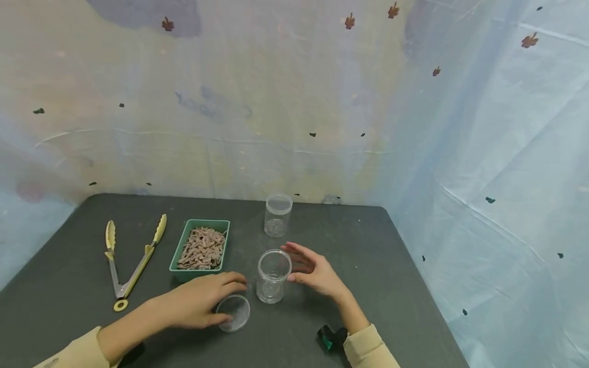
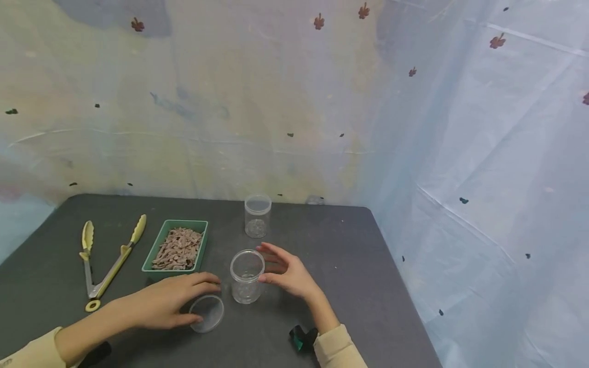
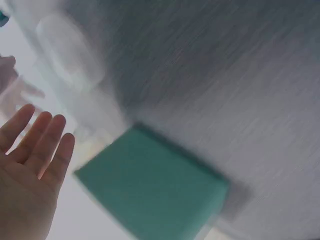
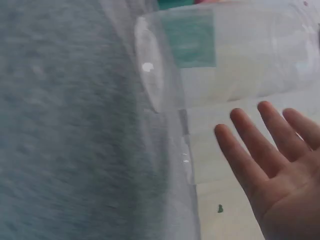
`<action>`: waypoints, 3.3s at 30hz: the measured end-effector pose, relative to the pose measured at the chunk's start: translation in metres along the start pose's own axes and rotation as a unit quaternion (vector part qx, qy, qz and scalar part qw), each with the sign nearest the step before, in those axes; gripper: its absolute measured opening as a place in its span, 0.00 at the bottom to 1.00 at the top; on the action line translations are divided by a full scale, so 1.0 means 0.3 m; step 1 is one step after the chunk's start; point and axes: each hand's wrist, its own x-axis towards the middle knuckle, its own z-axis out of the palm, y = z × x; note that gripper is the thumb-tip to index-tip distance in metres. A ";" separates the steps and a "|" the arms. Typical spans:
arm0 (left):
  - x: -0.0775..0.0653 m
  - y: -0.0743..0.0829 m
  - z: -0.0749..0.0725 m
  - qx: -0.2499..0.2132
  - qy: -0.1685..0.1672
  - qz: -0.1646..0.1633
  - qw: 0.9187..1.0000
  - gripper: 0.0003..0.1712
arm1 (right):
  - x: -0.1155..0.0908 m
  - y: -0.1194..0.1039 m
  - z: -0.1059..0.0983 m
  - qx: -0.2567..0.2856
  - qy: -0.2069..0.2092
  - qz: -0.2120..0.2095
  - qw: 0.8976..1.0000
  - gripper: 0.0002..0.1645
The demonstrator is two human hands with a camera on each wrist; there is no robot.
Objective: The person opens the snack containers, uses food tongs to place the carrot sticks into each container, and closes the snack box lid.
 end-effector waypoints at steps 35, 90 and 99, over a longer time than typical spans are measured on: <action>0.583 -0.322 -0.304 -0.119 0.073 -0.152 0.978 0.40 | 0.377 0.120 -0.219 -0.042 0.118 0.123 0.984 0.51; 0.688 -0.330 -0.231 -0.121 -0.047 -0.095 0.987 0.37 | 0.366 0.159 -0.203 -0.172 0.071 0.109 0.976 0.46; 0.696 -0.330 -0.248 -0.090 -0.043 -0.108 0.989 0.37 | 0.369 0.160 -0.212 -0.168 0.072 0.111 0.977 0.47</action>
